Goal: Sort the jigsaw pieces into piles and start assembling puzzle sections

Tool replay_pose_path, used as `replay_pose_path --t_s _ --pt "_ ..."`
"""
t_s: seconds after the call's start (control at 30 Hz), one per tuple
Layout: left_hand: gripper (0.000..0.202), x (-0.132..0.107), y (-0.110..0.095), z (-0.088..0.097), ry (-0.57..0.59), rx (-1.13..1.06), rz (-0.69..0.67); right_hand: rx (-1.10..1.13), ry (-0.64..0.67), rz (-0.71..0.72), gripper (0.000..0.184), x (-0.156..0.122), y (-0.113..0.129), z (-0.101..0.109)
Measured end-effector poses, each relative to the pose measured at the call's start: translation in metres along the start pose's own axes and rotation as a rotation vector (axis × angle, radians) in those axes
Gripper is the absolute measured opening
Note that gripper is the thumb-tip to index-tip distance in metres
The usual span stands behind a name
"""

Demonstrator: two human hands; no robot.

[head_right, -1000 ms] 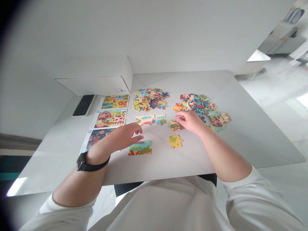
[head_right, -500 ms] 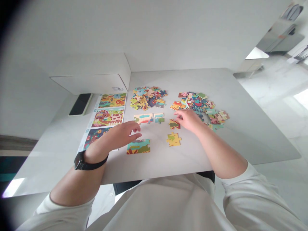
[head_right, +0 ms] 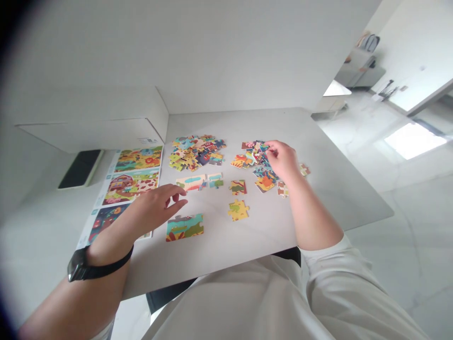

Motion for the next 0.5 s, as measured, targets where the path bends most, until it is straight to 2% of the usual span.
replay_pose_path --t_s 0.13,0.27,0.37,0.5 --pt "0.032 0.001 -0.001 0.001 0.001 -0.016 -0.005 -0.033 -0.054 -0.059 0.029 0.007 -0.014 0.011" --pt "0.035 0.001 -0.001 0.000 -0.005 0.001 0.008 -0.057 -0.042 -0.085 0.023 0.009 -0.025 0.011" --pt "0.034 0.001 0.001 -0.002 -0.002 -0.007 0.006 -0.068 0.019 -0.058 0.018 0.006 -0.023 0.002" --pt "0.035 0.000 0.002 -0.004 0.017 -0.019 0.010 -0.070 0.168 0.030 0.017 -0.008 -0.003 -0.018"
Point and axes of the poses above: each hand's wrist, its own x-axis towards the middle knuckle, its own z-axis out of the back of the hand, y = z × x, the point moved 3 cm from there along x, towards the middle knuckle, and after that the axes turned 11 degrees about -y, right-handed, at the moved point
